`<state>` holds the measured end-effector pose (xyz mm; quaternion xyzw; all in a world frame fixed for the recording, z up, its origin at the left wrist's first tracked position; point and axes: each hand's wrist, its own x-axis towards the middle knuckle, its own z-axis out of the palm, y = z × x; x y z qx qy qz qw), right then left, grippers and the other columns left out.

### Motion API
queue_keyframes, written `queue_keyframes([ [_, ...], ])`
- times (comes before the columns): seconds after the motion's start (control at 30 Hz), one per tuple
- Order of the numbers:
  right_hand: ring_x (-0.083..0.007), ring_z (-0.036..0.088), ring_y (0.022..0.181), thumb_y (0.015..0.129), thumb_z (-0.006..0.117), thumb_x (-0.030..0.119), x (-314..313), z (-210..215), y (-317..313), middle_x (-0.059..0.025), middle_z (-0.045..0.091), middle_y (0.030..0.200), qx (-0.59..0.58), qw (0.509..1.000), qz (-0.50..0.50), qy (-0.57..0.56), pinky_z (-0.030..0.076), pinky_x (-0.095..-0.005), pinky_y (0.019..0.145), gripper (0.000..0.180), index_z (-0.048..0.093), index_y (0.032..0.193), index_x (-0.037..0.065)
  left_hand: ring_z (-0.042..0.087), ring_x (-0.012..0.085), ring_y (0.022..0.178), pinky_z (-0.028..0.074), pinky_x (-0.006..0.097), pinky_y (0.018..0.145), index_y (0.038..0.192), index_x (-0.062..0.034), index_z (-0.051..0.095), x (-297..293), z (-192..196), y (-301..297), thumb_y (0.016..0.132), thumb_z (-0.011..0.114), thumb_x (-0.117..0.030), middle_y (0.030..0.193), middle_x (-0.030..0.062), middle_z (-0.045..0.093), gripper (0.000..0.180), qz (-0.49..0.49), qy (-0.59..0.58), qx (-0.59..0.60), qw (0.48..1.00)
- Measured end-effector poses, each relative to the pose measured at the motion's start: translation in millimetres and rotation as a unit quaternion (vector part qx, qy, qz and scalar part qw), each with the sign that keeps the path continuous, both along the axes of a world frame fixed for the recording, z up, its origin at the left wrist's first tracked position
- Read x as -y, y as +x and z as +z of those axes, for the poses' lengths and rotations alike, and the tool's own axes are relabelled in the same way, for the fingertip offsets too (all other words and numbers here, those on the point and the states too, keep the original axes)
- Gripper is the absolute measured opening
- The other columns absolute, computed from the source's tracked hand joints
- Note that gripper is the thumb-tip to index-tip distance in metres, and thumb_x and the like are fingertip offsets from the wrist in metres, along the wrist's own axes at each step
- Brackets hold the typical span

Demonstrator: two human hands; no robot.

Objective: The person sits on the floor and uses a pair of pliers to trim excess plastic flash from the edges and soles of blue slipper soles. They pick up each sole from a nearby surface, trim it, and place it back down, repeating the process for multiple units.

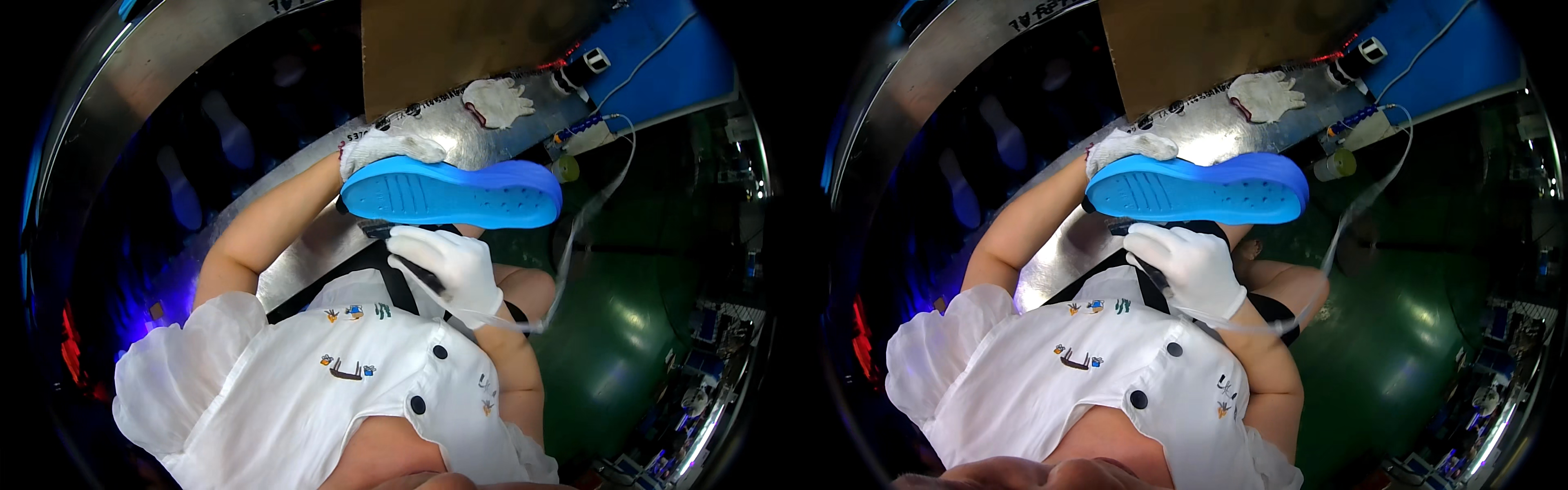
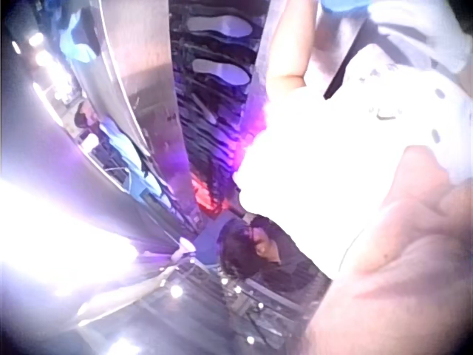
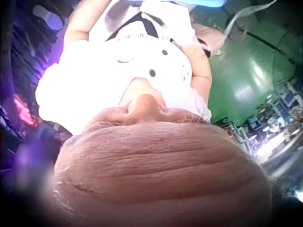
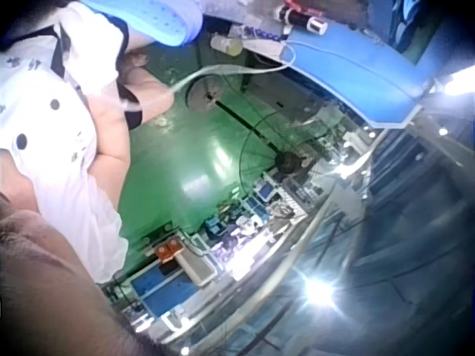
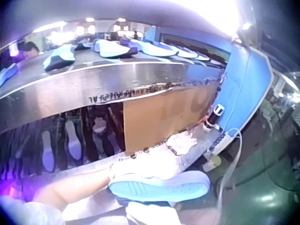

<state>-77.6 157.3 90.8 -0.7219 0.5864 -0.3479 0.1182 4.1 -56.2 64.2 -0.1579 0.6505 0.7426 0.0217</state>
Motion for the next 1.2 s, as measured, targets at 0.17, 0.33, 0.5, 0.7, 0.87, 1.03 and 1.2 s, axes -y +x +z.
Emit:
queue_keyframes([
  [0.17,-0.0272,0.069,0.081,0.075,0.078,0.009,-2,-3,-10,-0.0109,0.071,0.1,0.047,0.998,-0.035,-0.032,0.055,-0.0318,0.073,0.022,0.071,0.096,0.006,0.063,0.0176,0.112,0.049,0.03,0.1,0.122,-0.0024,0.065,14,-40,0,0.094,0.063,-0.024,0.119,0.0112,0.067,0.035,-0.023,0.062,-0.117,0.991],
  [0.33,-0.0267,0.068,0.08,0.077,0.076,0.007,-1,2,-20,-0.0101,0.071,0.1,0.114,0.99,-0.054,-0.063,0.055,-0.0337,0.072,0.021,0.071,0.097,0.006,0.062,0.0207,0.116,0.047,0.03,0.103,0.112,-0.0037,0.071,10,-12,0,0.092,0.066,-0.023,0.118,0.0094,0.068,0.029,-0.017,0.052,-0.085,0.995],
  [0.5,-0.0224,0.066,0.07,0.074,0.077,0.009,-14,19,-10,-0.0085,0.072,0.101,-0.051,0.998,-0.006,-0.033,0.054,-0.0307,0.061,0.023,0.072,0.097,0.009,0.06,0.0216,0.119,0.045,0.03,0.106,0.123,-0.0039,0.065,8,9,-3,0.097,0.058,-0.023,0.126,0.0106,0.063,0.033,0.082,0.068,0.091,0.99],
  [0.7,-0.022,0.064,0.066,0.072,0.076,0.008,-12,25,-16,-0.0075,0.072,0.102,-0.037,0.996,-0.025,-0.072,0.052,-0.0309,0.058,0.027,0.072,0.098,0.01,0.062,0.0218,0.115,0.048,0.032,0.101,0.128,-0.0051,0.062,34,-41,-1,0.097,0.059,-0.026,0.126,0.0131,0.063,0.038,0.036,0.025,-0.07,0.997],
  [0.87,-0.0193,0.061,0.064,0.07,0.07,0.008,-15,14,-44,-0.0039,0.071,0.107,-0.051,0.988,-0.052,-0.135,0.05,-0.0296,0.055,0.034,0.071,0.104,0.013,0.058,0.0211,0.121,0.045,0.033,0.106,0.134,-0.0095,0.058,0,39,11,0.097,0.057,-0.037,0.131,0.0129,0.06,0.046,0.039,0.001,0.018,0.999],
  [1.03,-0.0187,0.059,0.06,0.067,0.079,0.009,-24,38,-30,-0.0028,0.073,0.098,-0.14,0.988,-0.034,-0.059,0.05,-0.0292,0.055,0.027,0.072,0.093,0.013,0.058,0.0221,0.121,0.047,0.033,0.104,0.134,-0.009,0.058,18,9,11,0.094,0.06,-0.044,0.13,0.0134,0.061,0.053,0.05,-0.034,0.032,0.998],
  [1.2,-0.0223,0.059,0.058,0.066,0.082,0.007,-22,32,-49,-0.0107,0.073,0.1,-0.124,0.986,-0.048,-0.105,0.049,-0.0286,0.054,0.029,0.072,0.094,0.007,0.064,0.0231,0.113,0.053,0.034,0.097,0.137,-0.0103,0.055,20,17,13,0.095,0.058,-0.046,0.129,0.0153,0.061,0.055,0.033,-0.008,0.009,0.999],
])
